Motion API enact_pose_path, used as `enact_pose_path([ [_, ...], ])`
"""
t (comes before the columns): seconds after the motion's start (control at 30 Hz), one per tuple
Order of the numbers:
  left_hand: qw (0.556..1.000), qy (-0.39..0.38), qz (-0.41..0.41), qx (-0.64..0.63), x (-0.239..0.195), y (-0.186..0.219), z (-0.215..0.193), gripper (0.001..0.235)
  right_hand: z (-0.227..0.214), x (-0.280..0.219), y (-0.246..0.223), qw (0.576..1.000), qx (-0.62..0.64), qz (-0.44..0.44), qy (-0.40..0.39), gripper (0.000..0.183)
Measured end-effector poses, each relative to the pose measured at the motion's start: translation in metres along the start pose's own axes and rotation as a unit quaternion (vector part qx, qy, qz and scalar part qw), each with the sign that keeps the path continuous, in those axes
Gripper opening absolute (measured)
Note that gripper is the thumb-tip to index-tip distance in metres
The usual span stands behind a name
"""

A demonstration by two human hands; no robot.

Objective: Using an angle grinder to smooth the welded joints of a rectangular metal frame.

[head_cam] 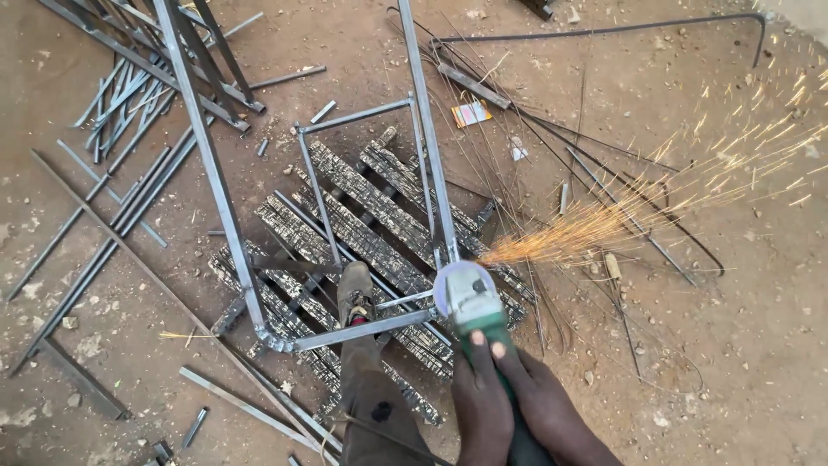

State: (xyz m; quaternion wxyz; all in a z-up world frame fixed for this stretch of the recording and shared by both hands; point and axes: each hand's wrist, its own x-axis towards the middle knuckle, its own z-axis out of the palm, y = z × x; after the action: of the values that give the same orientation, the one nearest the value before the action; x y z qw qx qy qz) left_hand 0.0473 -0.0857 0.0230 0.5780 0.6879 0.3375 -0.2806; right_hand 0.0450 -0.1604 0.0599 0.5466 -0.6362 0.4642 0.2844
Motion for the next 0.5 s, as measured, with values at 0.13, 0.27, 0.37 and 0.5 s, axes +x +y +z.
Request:
enact_pose_path([
  [0.13, 0.997, 0.020, -0.064, 0.029, 0.005, -0.018, -0.005, 0.059, 0.004, -0.009, -0.004, 0.998, 0.035, 0.049, -0.019, 0.050],
  [0.27, 0.999, 0.014, -0.021, -0.023, 0.019, 0.018, -0.006, 0.058, 0.010, 0.014, -0.016, 0.999, -0.044, -0.029, -0.010, 0.052],
  [0.37, 1.000, -0.002, -0.004, -0.010, 0.014, 0.015, -0.007, 0.059, 0.007, 0.014, -0.017, 0.999, -0.025, -0.036, 0.009, 0.054],
  [0.5, 0.998, -0.003, -0.037, 0.053, 0.006, -0.011, -0.002, 0.060, 0.003, 0.007, 0.012, 1.000, 0.017, -0.002, 0.008, 0.051],
])
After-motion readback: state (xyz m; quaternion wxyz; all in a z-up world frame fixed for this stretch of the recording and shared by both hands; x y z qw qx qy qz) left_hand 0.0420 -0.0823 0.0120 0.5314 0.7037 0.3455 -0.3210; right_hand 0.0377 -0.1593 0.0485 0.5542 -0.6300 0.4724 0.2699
